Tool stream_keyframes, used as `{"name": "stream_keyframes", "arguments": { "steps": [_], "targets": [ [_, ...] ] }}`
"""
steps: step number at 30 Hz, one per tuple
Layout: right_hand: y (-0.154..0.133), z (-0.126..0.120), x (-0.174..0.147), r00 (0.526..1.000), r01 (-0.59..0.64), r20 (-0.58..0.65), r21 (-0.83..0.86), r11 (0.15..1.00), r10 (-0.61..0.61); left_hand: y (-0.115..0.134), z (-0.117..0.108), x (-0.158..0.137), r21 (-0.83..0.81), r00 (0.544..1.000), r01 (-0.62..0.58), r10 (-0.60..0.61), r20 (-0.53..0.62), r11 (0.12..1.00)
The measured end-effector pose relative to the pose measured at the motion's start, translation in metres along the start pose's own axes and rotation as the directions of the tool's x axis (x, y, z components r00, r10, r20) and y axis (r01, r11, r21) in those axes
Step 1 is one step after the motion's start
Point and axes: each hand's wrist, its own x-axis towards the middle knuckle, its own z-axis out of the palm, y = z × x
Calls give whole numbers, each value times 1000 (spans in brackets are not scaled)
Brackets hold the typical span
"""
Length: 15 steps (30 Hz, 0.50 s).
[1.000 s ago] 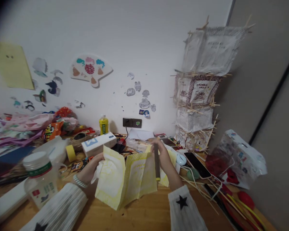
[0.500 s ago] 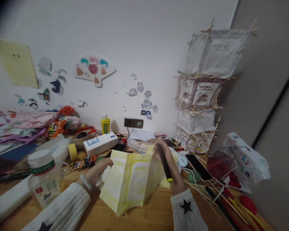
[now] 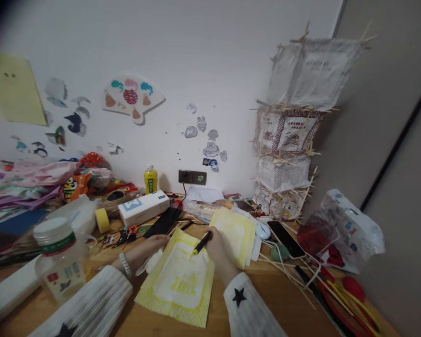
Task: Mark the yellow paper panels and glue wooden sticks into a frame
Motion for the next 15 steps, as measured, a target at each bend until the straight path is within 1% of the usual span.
{"name": "stream_keyframes", "arguments": {
  "steps": [3,6,9,11,15],
  "targets": [
    [6,6,-5,999,-16,-42,-131,991,10,0,0,-2,-5,1000,-27,27,6,1000],
    [3,2,-7,999,-15,-54,-263,965,1,-3,0,-2,5,999,-27,27,41,1000],
    [-4,-15,-7,998,19,-51,-405,914,-43,-6,0,0,16,998,-15,14,56,1000],
    [-5,-31,-5,996,40,-44,-500,865,-72,-6,0,1,23,1000,-14,13,28,1000],
    [5,-58,-5,998,21,-29,-643,765,-52,-3,-1,2,28,999,-28,28,-31,999]
  ]
}}
